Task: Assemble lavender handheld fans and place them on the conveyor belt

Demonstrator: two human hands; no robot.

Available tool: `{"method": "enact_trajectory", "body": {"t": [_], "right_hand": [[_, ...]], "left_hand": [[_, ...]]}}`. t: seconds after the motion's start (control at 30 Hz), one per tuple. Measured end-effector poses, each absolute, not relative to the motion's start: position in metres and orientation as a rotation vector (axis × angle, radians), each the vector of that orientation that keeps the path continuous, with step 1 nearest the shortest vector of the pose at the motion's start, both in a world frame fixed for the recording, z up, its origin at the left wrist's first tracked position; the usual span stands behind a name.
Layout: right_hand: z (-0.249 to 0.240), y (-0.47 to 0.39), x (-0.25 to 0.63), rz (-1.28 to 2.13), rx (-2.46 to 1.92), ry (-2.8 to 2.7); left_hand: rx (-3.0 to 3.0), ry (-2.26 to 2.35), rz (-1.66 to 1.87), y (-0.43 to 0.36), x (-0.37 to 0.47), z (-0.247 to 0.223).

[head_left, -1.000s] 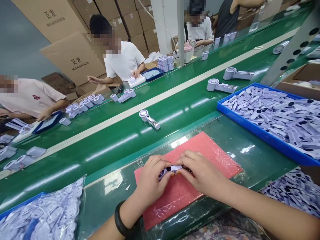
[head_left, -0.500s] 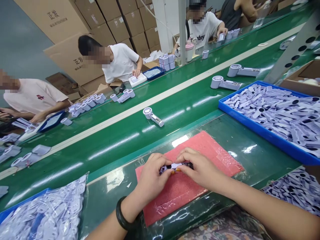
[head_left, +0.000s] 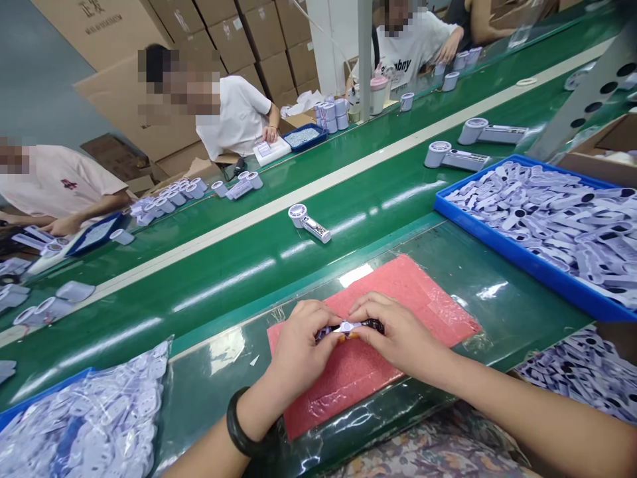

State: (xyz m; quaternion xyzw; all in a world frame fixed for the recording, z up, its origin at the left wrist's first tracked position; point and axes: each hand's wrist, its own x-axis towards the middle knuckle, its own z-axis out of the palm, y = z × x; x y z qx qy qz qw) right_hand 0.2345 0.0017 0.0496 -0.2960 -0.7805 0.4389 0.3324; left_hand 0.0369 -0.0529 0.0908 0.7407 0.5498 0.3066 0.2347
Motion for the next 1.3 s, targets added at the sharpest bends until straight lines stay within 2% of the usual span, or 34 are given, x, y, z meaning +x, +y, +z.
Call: {"method": "enact_trajectory", "body": {"t": [0.27, 0.47, 0.63, 0.77, 1.0, 1.17, 1.3], "right_hand": [[0.048, -0.001, 0.237, 1.215, -0.779, -2.023], [0.051, -0.001, 0.247, 1.331, -0.702, -2.099], [0.054, -0.011, 0.248, 1.148, -0.749, -2.358], [0.054, -0.017, 0.242, 1.028, -0.790, -2.412], [0.047, -0.010, 0.246, 1.097, -0.737, -2.293], [0.046, 0.000, 0.248, 0.784, -0.738, -2.301], [0.055, 0.009, 0.245, 0.674, -0.727, -2.358]], "left_hand": [[1.972, 1.539, 0.759, -0.054, 0.037, 0.096], [2.242, 1.429, 0.786, -0.074, 0.038, 0.090], [2.320, 1.600, 0.654, -0.093, 0.048, 0.082], [2.330, 1.658, 0.727, -0.094, 0.054, 0.077], [2.380, 1.624, 0.717, -0.086, 0.044, 0.084], [2.341, 1.737, 0.827, -0.082, 0.031, 0.078], [2.186, 1.668, 0.915, -0.072, 0.028, 0.063]]}}
